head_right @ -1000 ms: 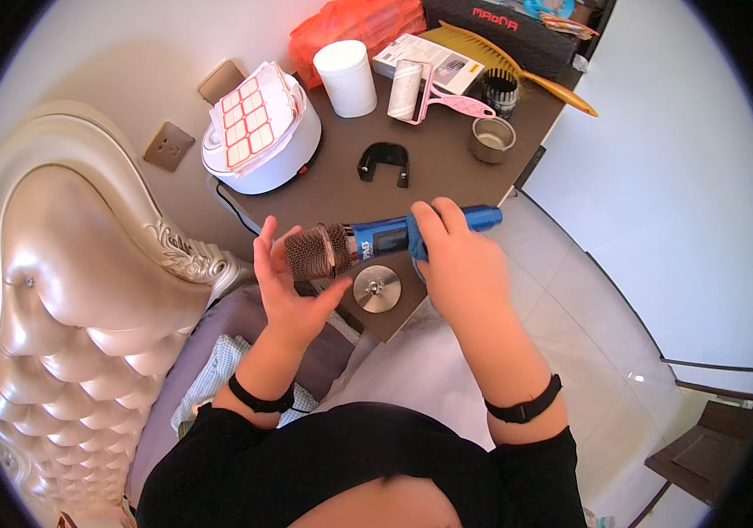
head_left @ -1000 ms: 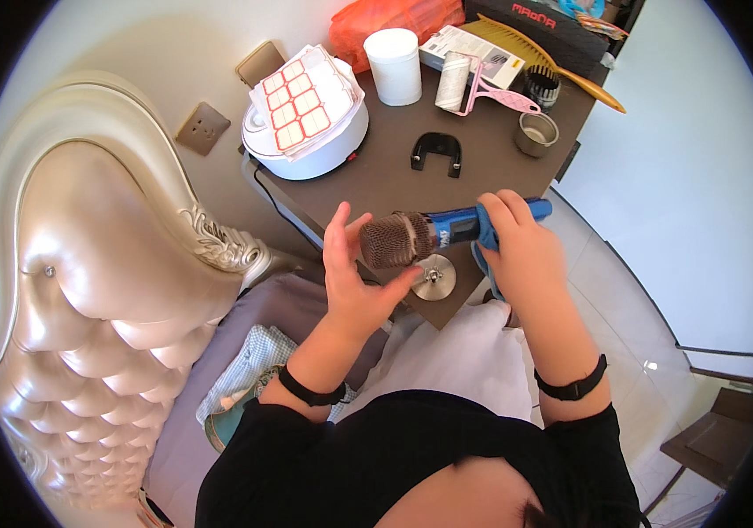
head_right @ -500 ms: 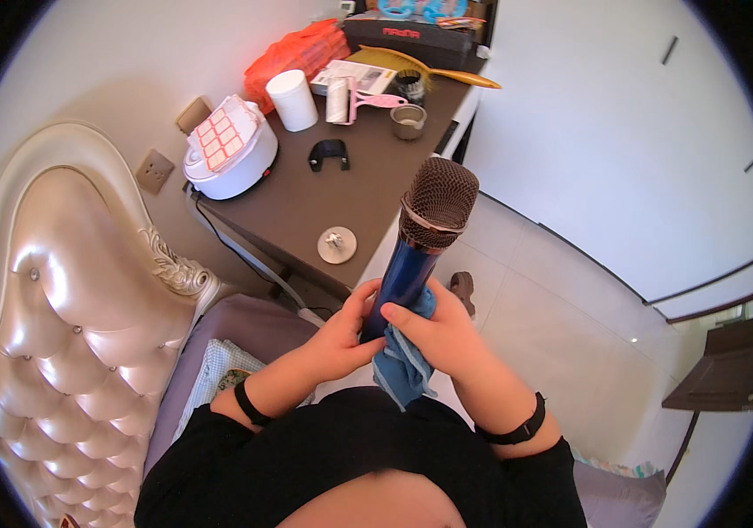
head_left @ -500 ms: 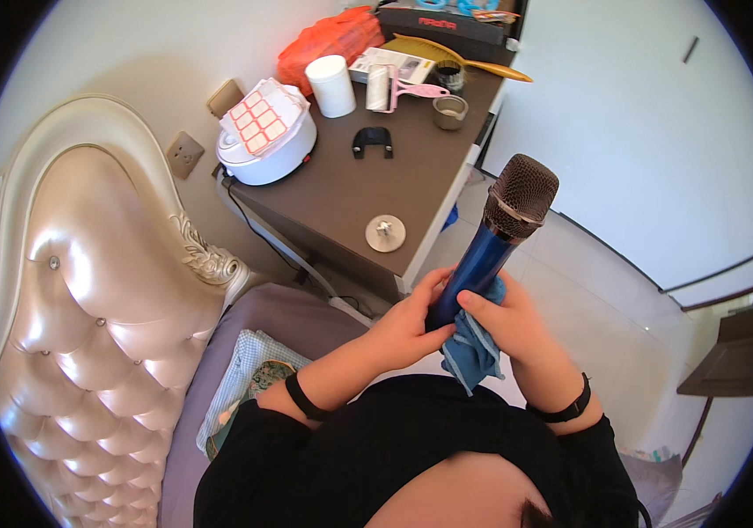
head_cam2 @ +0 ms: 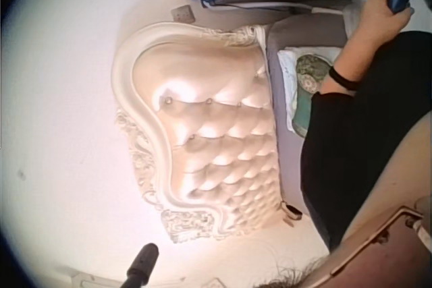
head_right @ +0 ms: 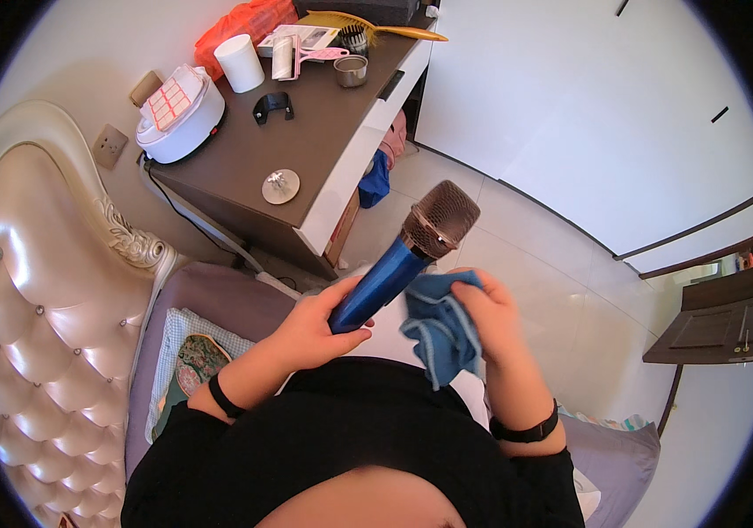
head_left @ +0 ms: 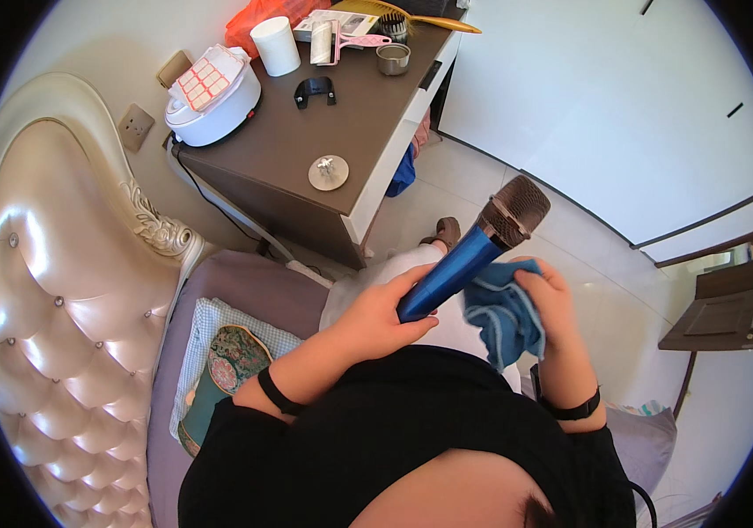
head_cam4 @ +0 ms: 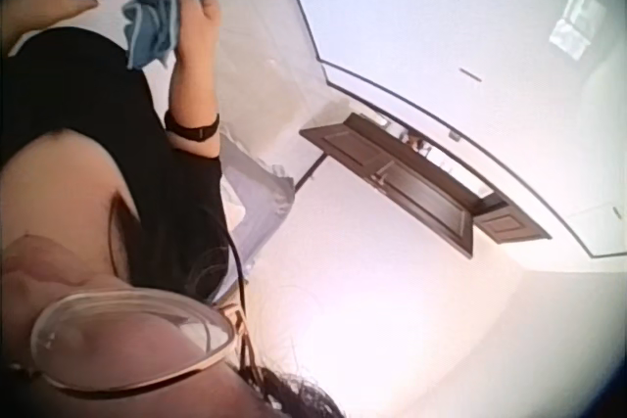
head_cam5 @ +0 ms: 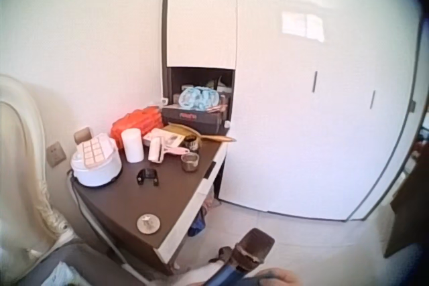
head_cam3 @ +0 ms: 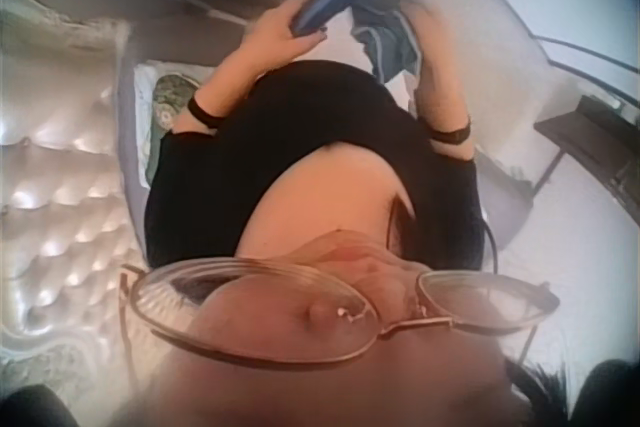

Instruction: Cleaning a product box, a hair clipper guard, and a microphone using a blue cloth.

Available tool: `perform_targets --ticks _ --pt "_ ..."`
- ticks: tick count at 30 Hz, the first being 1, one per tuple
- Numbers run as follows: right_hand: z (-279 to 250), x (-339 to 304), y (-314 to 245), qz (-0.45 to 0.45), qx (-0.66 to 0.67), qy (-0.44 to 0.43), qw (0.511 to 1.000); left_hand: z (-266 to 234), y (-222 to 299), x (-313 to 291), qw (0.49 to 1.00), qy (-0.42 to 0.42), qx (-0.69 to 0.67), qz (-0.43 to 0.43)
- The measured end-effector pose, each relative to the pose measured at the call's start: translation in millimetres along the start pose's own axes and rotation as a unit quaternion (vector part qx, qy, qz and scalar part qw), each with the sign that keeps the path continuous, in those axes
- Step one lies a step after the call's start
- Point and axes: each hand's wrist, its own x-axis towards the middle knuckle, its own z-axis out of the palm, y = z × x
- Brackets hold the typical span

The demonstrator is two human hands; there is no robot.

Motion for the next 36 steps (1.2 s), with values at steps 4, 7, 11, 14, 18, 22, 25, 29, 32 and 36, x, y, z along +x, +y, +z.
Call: perform_targets --ticks 4,7,11,14,18,22,25,29,32,36 --pt "-20 -9 -7 -0.061 0.102 0.117 0.986 1 19 -4 0.992 -0.006 0.129 0.005" --pt "-30 -22 -19 -0.188 0.194 0.241 0.932 3 23 -6 0.982 0.009 0.187 0.034" --pt "-37 -46 -21 -0.405 0.043 0.294 0.865 9 29 -7 0.957 0.037 0.274 0.093" --pt "-20 -55 -20 -0.601 -0.182 0.283 0.725 14 33 -8 0.946 0.049 0.300 0.115" --pt "29 -49 -34 -0.612 -0.583 0.116 0.521 23 43 0 0.944 0.040 0.305 0.119" --pt "68 -29 -13 -0.549 -0.624 0.137 0.539 28 36 10 0.966 0.055 0.242 0.071" --pt "72 -27 4 -0.550 -0.611 0.109 0.559 27 37 12 0.985 0.049 0.127 0.104" --pt "64 -26 10 -0.550 -0.568 0.032 0.611 28 28 11 0.990 0.006 -0.014 0.139" --pt "59 -26 3 -0.489 -0.554 -0.024 0.673 31 17 5 0.982 0.019 -0.090 0.163" --pt "57 -12 10 -0.453 -0.270 0.016 0.849 30 36 -3 0.924 -0.099 -0.369 0.008"
